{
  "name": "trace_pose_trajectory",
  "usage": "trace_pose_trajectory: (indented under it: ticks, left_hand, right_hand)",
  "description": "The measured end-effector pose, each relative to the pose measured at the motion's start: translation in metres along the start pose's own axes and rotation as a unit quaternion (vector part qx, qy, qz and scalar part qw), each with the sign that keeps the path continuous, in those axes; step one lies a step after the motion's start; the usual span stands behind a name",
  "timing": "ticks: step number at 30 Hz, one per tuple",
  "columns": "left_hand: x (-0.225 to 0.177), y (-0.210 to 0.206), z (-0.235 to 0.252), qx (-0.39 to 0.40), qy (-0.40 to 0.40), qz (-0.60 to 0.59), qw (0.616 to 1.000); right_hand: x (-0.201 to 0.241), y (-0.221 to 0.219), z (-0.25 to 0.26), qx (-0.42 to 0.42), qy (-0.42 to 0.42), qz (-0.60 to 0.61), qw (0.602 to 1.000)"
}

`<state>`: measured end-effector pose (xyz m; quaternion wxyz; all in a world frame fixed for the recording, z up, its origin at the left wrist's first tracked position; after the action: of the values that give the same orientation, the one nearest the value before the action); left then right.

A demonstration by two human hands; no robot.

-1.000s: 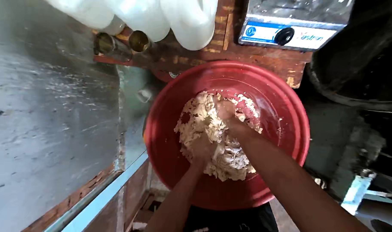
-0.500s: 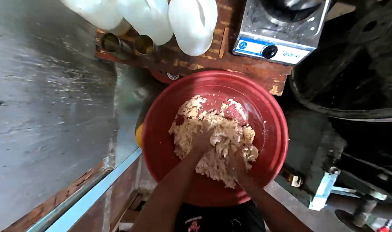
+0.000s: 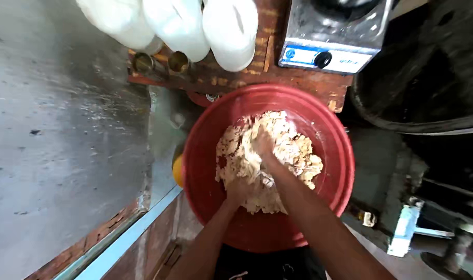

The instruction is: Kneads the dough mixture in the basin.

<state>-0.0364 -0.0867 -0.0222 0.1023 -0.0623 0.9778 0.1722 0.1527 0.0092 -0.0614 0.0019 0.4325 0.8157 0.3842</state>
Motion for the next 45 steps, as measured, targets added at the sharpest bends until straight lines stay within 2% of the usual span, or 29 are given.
trace_pose_trajectory:
  ticks: [2,4,6,9,11,13,16,18,19,21,24,27,30,31,34,36,37,39,41,43,45]
  left_hand:
    - [0.020,0.027,-0.008,-0.001,-0.016,0.034,0.999]
    - [0.046,0.061,-0.005,-0.043,-0.035,-0.004,0.998]
    - [0.059,0.096,0.015,-0.085,-0.051,-0.064,0.993]
    - [0.071,0.128,0.047,-0.110,-0.014,-0.135,0.985]
    - [0.083,0.117,0.067,-0.052,0.026,-0.150,0.987]
    - [0.098,0.083,0.074,0.010,0.061,-0.231,0.971]
    - [0.104,0.034,0.077,0.071,0.098,-0.394,0.911]
    - [0.091,0.000,0.080,0.110,0.112,-0.483,0.862]
    - [0.086,-0.012,0.083,0.122,0.119,-0.507,0.845]
    - [0.075,-0.026,0.087,0.140,0.132,-0.510,0.838]
    - [0.064,-0.015,0.076,0.126,0.129,-0.488,0.854]
    - [0.067,0.010,0.037,0.107,0.129,-0.454,0.875]
    - [0.067,0.025,0.001,0.131,0.049,-0.362,0.922]
    - [0.065,0.028,-0.014,0.141,0.024,-0.337,0.931]
    - [0.047,0.051,-0.063,0.171,0.032,-0.285,0.943]
    - [0.049,0.056,-0.075,0.184,0.050,-0.217,0.957]
    - [0.060,0.052,-0.066,0.168,0.037,-0.169,0.970]
    - [0.081,0.053,-0.045,0.080,0.010,-0.094,0.992]
    - [0.079,0.066,-0.043,-0.020,0.033,-0.048,0.998]
    - [0.048,0.085,-0.055,-0.112,0.003,-0.018,0.993]
    - [-0.004,0.083,-0.073,-0.164,-0.116,0.012,0.980]
  right_hand:
    - [0.010,-0.011,-0.041,0.103,0.092,-0.047,0.989]
    - [0.020,0.010,-0.074,0.172,0.163,-0.077,0.968]
    - [0.023,0.060,-0.065,0.167,0.181,-0.078,0.966]
    - [-0.031,0.107,-0.002,0.092,0.134,-0.097,0.982]
    - [-0.084,0.093,0.022,0.145,0.058,-0.169,0.973]
    - [-0.127,0.057,0.014,0.216,0.022,-0.178,0.960]
    - [-0.167,0.013,0.000,0.312,-0.044,-0.045,0.948]
    - [-0.178,-0.017,-0.011,0.349,-0.077,0.055,0.932]
    - [-0.180,-0.032,-0.018,0.357,-0.095,0.092,0.925]
    - [-0.176,-0.059,-0.031,0.362,-0.094,0.116,0.920]
    - [-0.152,-0.081,-0.045,0.394,-0.003,0.051,0.918]
    - [-0.097,-0.062,-0.073,0.480,0.076,-0.060,0.872]
    - [-0.064,-0.029,-0.108,0.510,0.106,-0.179,0.834]
    - [-0.062,-0.021,-0.120,0.504,0.104,-0.194,0.835]
    - [-0.058,0.009,-0.147,0.422,0.066,-0.132,0.895]
    - [-0.064,-0.002,-0.164,0.379,0.090,-0.166,0.906]
    - [-0.069,-0.016,-0.168,0.342,0.114,-0.196,0.912]
    - [-0.076,-0.036,-0.177,0.255,0.150,-0.220,0.930]
    - [-0.084,-0.036,-0.189,0.185,0.131,-0.221,0.949]
    - [-0.086,-0.034,-0.203,0.159,0.136,-0.235,0.949]
    - [-0.085,-0.027,-0.216,0.170,0.130,-0.240,0.947]
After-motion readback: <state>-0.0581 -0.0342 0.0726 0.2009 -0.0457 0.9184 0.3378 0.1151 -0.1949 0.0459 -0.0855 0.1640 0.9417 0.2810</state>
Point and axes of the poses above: each hand's wrist, its own z-axis towards the middle knuckle, its own y-axis out of the back of the hand, x = y × z, the point moved 10 cm from there along z, towards the middle knuckle, and after that the axes turned 9 degrees about -z, right-handed, at the moved point
